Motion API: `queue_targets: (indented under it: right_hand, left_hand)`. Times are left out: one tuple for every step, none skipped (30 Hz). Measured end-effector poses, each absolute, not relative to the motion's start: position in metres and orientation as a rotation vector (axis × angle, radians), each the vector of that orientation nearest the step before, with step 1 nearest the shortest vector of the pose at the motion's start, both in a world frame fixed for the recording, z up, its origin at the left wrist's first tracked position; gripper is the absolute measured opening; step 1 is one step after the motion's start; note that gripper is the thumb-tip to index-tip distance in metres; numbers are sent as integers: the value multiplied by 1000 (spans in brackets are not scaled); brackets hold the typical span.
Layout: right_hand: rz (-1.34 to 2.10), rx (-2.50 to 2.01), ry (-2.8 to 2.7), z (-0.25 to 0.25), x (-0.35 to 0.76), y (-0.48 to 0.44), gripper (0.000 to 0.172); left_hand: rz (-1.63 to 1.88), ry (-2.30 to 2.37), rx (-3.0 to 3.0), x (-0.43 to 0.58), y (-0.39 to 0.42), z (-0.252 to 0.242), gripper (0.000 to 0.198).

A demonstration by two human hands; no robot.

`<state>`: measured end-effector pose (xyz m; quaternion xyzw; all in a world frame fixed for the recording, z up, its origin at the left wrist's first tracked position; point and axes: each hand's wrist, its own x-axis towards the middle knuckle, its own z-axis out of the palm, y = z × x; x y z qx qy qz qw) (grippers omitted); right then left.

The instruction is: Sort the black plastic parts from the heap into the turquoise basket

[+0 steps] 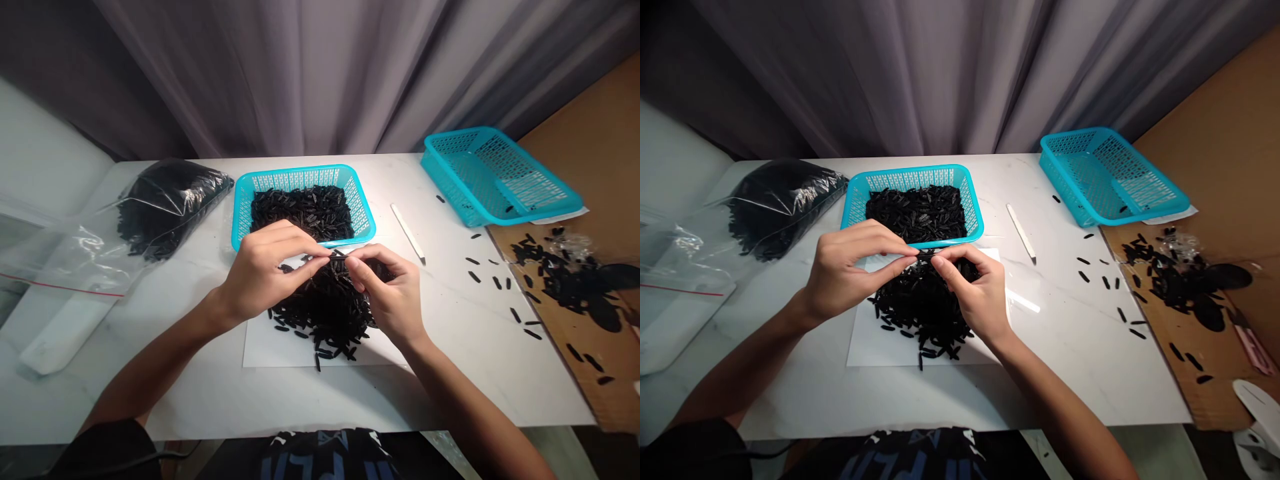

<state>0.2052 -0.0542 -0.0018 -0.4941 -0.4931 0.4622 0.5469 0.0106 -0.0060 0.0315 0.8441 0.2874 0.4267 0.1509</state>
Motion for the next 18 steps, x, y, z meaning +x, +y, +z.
queue_targets:
  right_hand:
    - [1099,-1168,-1165,-2,205,-54,16]
    - [1107,-1163,-1160,-2,205,-54,16]
    - [1117,-1158,-1154,-3,205,-54,16]
    - [1129,-1151,-1145,-4,205,-54,17]
    - [1143,-1143,-1136,-4,205,-54,17]
    - [1157,-1135,-1126,-5,205,-54,18]
    - [1170,-1128,-1117,-5,205,-54,18]
    - [1183,-1122,-1111,-6,205,-54,18]
    - [1197,-1117,-1107,-6,205,-54,19]
    - [1211,-1111,-1102,-6,205,-54,19]
    - [1225,-1105,-1097,-6,205,-54,19]
    - [1238,-1099,-1092,-6,205,-53,19]
    - [1248,-1094,-1087,-6,205,-53,19]
    - [1256,-1091,-1082,-6,205,-53,19]
    - [1263,-1089,-1079,-6,205,-53,19]
    - [1270,-1089,-1078,-6,205,-54,19]
    - [1276,-1089,-1077,-6,205,-54,19]
    - [1282,-1089,-1075,-6,205,-54,19]
  left_hand:
    - [1223,824,2423,11,-6,32,6]
    - [1223,824,2421,11,-6,32,6]
    - [1221,825,2417,11,-6,32,6]
    - [1217,827,2413,11,-6,32,6]
    - [1214,828,2409,11,-6,32,6]
    - [1213,828,2407,11,-7,32,6]
    - [1210,827,2405,12,-7,32,6]
    - [1208,826,2403,12,-7,32,6]
    - [1206,825,2401,12,-7,32,5]
    - [1204,826,2396,12,-7,31,5]
    - [1202,828,2392,12,-7,31,5]
    - [1200,830,2387,12,-7,31,5]
    - [1198,832,2383,13,-6,31,5]
    - [1196,834,2379,13,-6,30,5]
    - [1195,836,2374,13,-6,30,4]
    - [1193,838,2368,13,-6,30,4]
    - [1190,841,2361,12,-6,30,4]
    - [1185,844,2353,12,-6,30,5]
